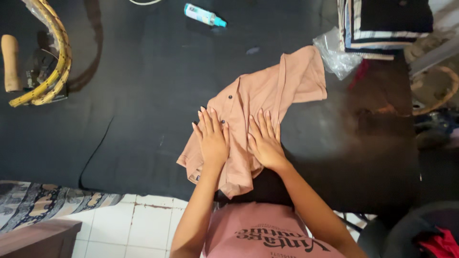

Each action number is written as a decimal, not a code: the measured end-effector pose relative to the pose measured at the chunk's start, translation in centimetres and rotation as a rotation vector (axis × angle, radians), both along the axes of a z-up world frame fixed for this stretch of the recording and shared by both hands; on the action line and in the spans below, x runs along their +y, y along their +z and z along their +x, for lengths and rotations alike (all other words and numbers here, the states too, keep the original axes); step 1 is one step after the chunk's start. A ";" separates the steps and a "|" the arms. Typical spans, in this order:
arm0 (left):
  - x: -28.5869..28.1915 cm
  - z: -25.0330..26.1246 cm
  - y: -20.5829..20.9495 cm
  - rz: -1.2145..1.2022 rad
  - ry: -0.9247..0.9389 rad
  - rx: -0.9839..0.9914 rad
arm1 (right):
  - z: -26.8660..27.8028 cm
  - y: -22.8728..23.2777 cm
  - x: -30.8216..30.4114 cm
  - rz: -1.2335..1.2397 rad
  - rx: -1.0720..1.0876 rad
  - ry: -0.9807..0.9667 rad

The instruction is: The person folds a black shirt, a pink shirt, and a red shirt on a dark work surface. They smooth and align each garment before folding it into a compact rectangle and stacking them.

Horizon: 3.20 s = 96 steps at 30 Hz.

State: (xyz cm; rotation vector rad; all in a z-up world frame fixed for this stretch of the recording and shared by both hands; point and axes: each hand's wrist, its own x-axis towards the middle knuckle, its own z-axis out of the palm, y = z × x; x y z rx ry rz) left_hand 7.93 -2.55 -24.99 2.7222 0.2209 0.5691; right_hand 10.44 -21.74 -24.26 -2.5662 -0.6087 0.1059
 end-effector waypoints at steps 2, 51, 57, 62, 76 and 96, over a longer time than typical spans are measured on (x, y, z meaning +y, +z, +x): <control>0.0 0.8 0.1 0.004 -0.025 -0.004 | -0.1 0.0 -0.1 0.018 0.014 -0.001; 7.6 -7.4 7.7 -0.444 -0.275 0.290 | -2.3 8.5 -0.9 0.323 0.062 0.225; 6.0 -7.1 6.7 -0.458 -0.118 0.078 | -2.4 8.9 -0.5 0.375 0.165 0.100; 5.4 -7.1 7.5 -0.862 -0.033 -0.105 | -3.2 10.0 -0.5 0.291 0.158 0.202; 3.5 -3.9 17.0 -1.354 -0.668 0.117 | -3.4 19.1 -8.1 0.476 -0.444 -0.226; -2.0 -9.3 22.7 -0.662 -0.630 -0.217 | -2.3 22.7 -15.1 0.776 -0.880 -0.255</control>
